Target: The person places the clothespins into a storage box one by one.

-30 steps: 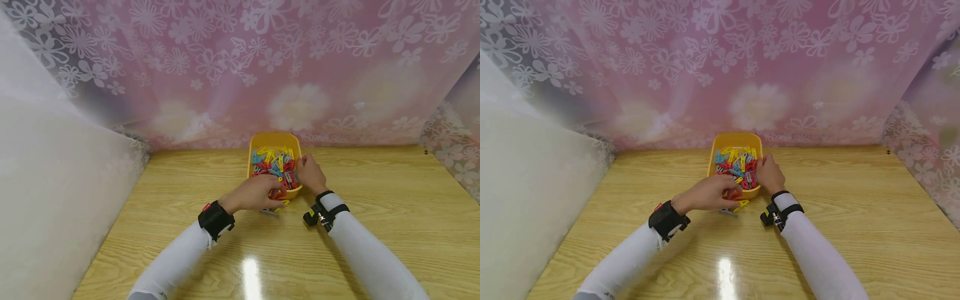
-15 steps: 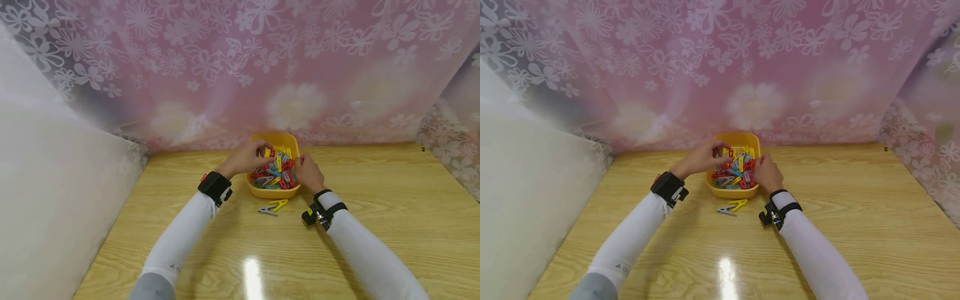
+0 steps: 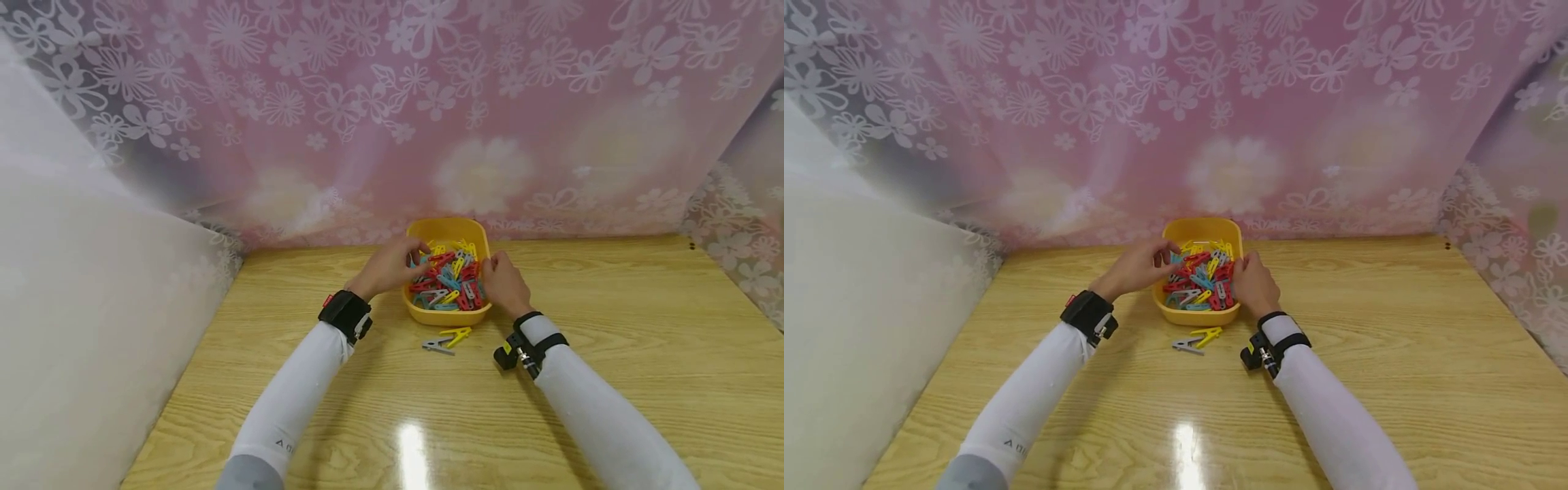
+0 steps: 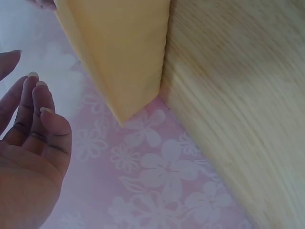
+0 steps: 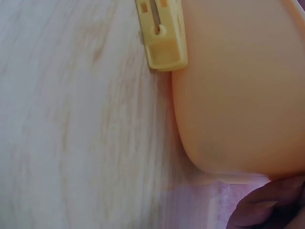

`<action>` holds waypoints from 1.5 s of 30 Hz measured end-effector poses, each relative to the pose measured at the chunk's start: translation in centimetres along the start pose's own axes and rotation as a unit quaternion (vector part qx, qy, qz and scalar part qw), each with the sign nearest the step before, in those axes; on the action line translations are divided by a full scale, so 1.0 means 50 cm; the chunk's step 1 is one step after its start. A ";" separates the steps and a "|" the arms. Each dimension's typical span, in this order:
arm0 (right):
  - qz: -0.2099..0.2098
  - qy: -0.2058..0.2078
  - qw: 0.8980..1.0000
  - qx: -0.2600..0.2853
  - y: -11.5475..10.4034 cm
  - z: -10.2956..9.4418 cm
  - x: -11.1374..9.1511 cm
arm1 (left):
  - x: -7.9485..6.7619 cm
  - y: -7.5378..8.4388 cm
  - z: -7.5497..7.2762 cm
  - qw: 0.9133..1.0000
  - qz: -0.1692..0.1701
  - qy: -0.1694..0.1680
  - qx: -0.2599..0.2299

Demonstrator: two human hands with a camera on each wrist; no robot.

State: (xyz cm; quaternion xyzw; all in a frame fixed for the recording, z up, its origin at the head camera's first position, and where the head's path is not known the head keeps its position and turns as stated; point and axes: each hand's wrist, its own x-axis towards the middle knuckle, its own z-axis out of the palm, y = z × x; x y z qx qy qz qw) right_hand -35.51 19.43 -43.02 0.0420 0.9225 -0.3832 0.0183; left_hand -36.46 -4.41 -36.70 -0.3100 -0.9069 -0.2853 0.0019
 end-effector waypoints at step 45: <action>0.002 0.006 1.000 -0.003 0.006 0.004 0.006 | -0.100 0.077 0.168 0.959 0.040 -0.159 0.231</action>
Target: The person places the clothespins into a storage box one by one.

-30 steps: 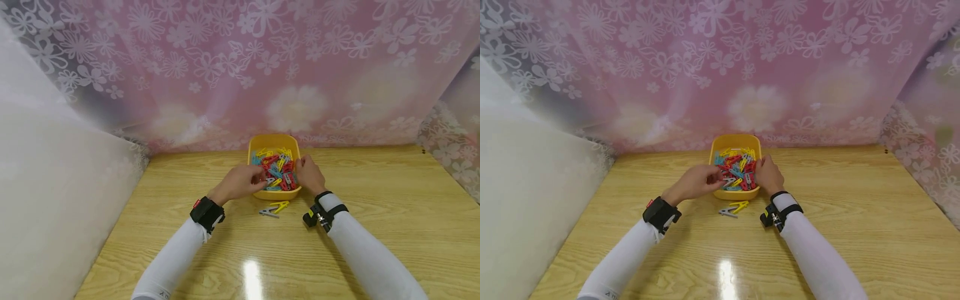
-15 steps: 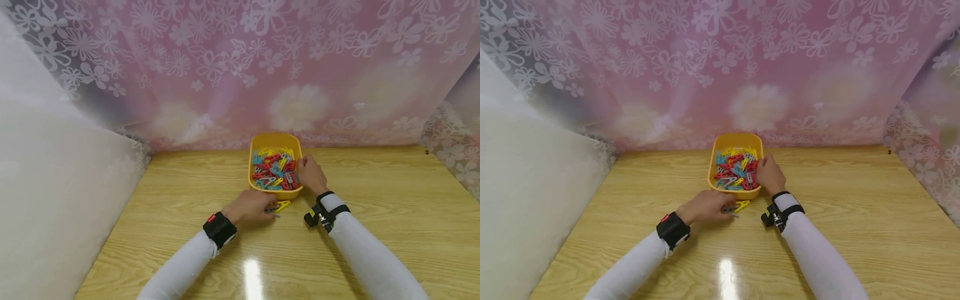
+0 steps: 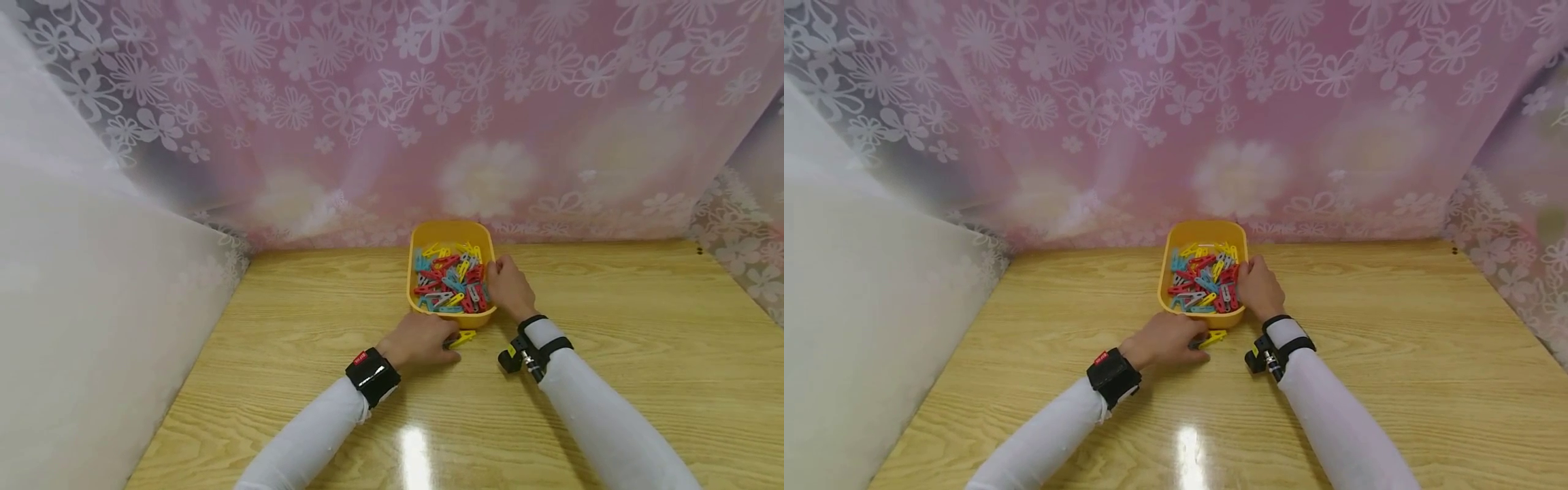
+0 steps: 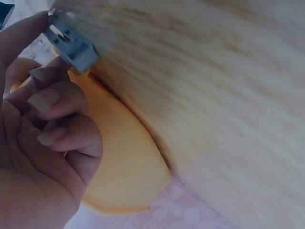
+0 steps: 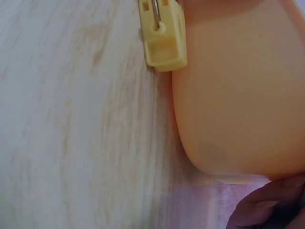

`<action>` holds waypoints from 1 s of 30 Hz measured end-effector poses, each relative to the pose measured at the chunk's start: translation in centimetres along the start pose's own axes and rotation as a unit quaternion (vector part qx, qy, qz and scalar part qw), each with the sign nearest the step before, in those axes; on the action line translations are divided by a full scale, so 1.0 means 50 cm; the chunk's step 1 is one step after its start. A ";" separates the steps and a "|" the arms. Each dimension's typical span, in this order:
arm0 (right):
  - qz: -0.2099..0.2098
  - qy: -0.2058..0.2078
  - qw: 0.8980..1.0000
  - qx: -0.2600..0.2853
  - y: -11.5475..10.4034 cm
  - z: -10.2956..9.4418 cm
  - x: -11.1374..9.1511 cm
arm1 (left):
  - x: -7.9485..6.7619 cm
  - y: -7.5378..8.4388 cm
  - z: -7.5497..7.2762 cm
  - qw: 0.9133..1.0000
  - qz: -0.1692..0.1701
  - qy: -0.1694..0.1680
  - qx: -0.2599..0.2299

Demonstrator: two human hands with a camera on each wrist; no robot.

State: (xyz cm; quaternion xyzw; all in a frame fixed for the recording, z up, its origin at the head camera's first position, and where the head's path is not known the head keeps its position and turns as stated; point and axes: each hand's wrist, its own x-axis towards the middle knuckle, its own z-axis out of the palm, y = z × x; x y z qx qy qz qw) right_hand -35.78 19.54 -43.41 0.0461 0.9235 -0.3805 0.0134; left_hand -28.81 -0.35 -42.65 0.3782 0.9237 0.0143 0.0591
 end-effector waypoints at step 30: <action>0.006 -0.005 1.000 0.005 -0.003 -0.002 -0.004 | 0.043 -0.135 -0.135 0.946 -0.092 0.216 -0.225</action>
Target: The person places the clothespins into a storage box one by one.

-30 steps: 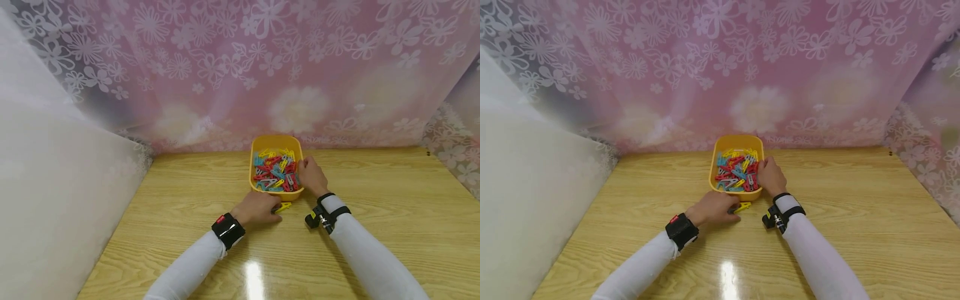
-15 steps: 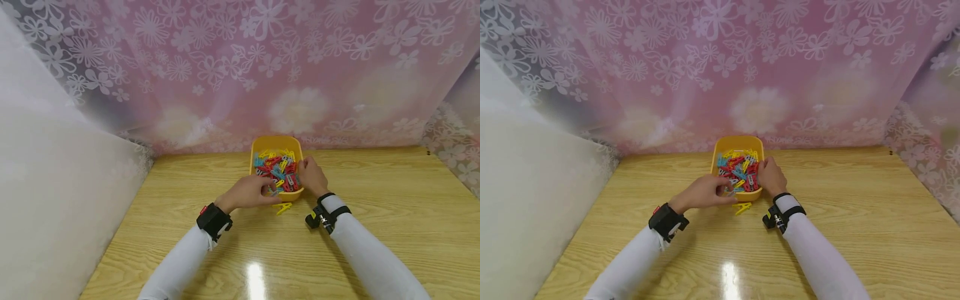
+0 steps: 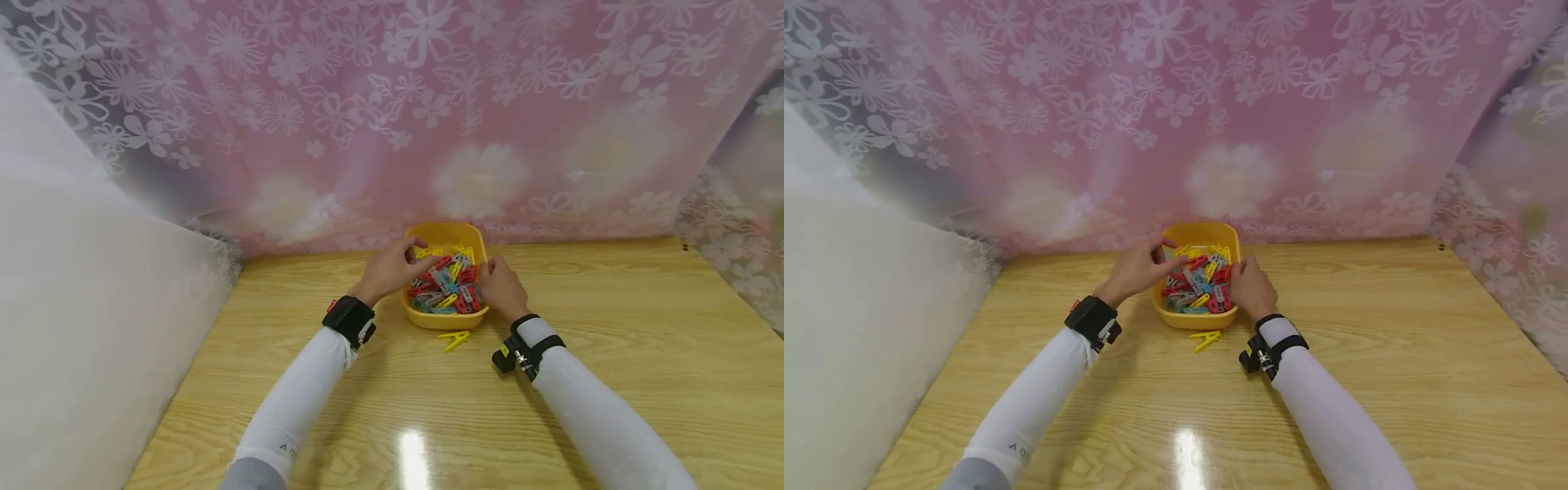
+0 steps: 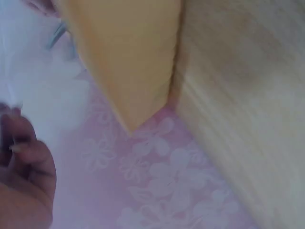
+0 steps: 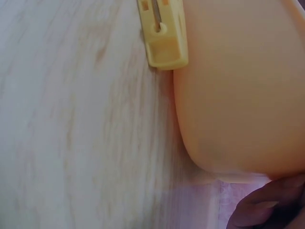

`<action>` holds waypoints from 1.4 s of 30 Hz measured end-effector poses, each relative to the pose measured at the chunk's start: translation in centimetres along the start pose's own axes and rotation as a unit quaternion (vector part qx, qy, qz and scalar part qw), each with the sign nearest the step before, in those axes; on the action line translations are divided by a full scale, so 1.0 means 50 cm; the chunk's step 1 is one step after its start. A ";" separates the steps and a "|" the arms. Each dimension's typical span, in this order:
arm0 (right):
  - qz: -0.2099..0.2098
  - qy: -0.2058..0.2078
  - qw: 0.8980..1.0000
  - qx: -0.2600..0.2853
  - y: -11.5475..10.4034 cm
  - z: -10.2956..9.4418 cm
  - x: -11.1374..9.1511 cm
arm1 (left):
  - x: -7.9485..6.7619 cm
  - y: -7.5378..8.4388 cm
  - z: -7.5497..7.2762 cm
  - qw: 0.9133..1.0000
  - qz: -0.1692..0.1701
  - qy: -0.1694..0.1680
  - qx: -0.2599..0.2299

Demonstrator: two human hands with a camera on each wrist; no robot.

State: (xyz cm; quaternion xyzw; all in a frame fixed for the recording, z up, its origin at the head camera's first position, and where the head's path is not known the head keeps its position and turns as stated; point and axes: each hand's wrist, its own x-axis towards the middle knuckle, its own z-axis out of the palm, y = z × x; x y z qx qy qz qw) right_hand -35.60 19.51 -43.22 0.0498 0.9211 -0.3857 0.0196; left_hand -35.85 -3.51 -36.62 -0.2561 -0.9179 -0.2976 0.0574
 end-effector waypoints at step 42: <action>0.026 0.003 1.000 -0.010 -0.004 0.000 0.009 | -0.149 0.055 0.142 0.956 0.038 -0.179 0.231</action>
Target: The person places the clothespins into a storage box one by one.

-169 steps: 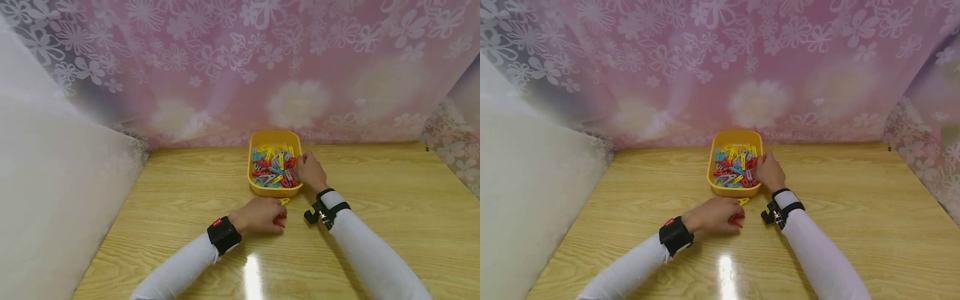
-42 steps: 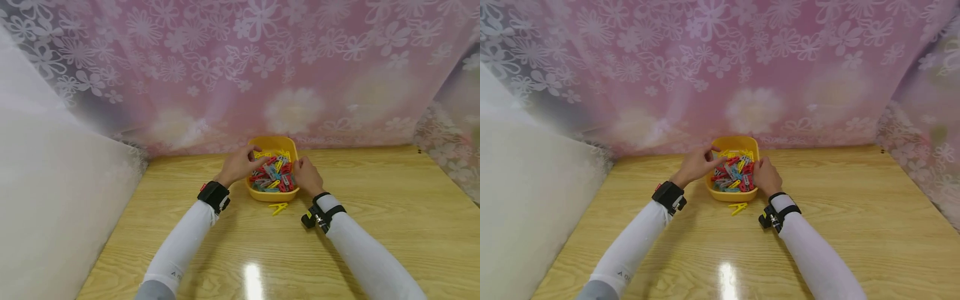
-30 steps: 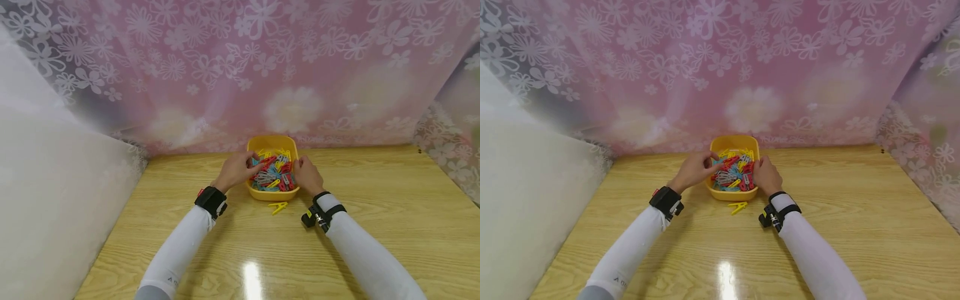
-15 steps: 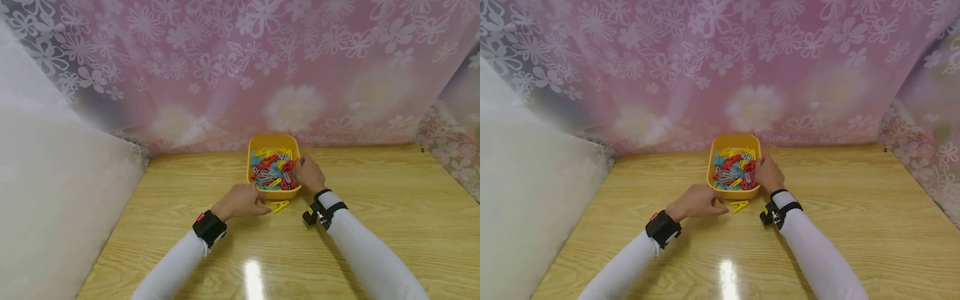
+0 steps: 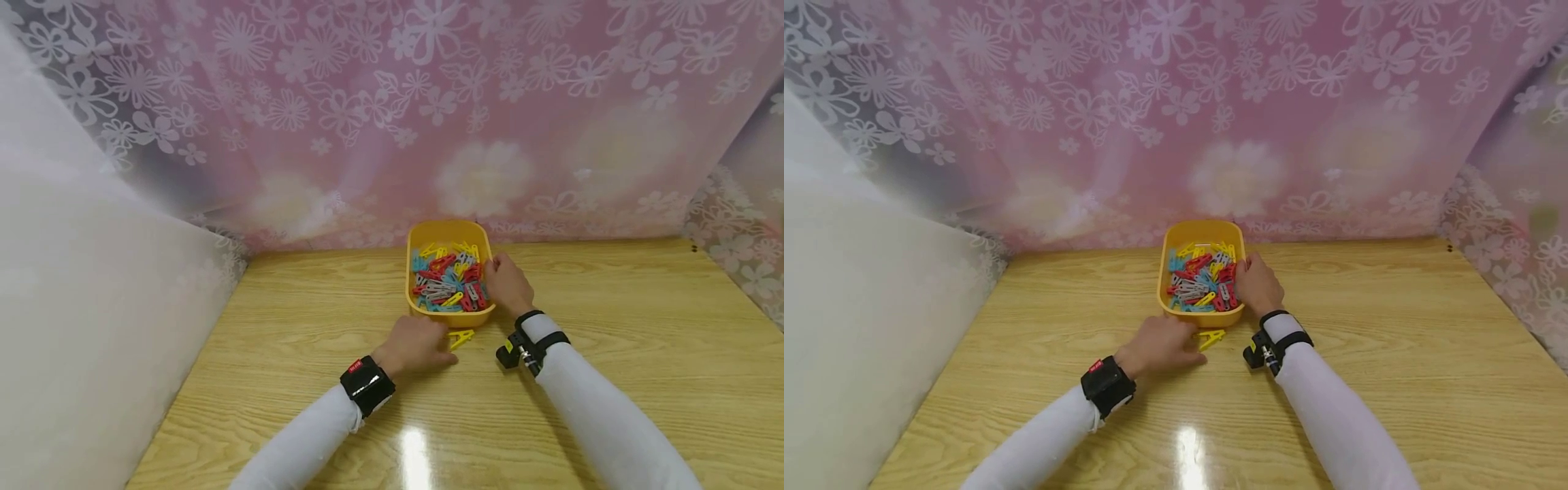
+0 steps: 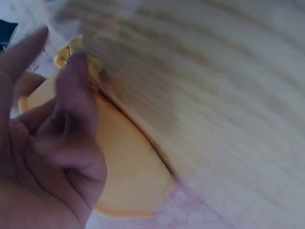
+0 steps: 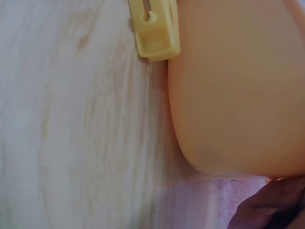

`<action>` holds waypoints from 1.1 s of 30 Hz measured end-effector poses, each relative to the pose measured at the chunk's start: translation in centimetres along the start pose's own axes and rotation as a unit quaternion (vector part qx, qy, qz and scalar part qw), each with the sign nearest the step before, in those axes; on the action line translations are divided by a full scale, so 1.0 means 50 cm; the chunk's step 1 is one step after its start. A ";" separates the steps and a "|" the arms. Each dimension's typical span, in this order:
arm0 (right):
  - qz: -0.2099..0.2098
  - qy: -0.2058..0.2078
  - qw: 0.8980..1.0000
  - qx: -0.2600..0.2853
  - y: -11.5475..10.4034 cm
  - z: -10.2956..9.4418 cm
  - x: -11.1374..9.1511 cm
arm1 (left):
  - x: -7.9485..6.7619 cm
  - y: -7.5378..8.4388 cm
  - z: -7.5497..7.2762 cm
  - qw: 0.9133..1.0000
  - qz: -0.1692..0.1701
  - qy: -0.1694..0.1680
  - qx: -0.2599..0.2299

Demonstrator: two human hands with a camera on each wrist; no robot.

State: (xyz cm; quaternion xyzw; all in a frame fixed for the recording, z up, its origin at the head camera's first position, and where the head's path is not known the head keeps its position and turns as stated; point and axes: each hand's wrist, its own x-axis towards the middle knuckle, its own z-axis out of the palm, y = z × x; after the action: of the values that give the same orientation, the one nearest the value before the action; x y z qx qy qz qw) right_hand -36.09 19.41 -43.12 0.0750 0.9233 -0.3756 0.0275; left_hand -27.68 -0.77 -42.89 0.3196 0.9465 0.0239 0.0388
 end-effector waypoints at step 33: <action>-0.002 -0.006 1.000 -0.001 -0.002 -0.004 -0.003 | 0.038 -0.083 -0.191 0.981 -0.083 0.086 -0.154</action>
State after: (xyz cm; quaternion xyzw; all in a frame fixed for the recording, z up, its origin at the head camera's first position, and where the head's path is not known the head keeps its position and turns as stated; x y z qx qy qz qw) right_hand -35.96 19.48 -42.88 0.0705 0.9236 -0.3756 0.0321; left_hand -32.53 -3.10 -33.76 0.2274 0.9545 0.1930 0.0080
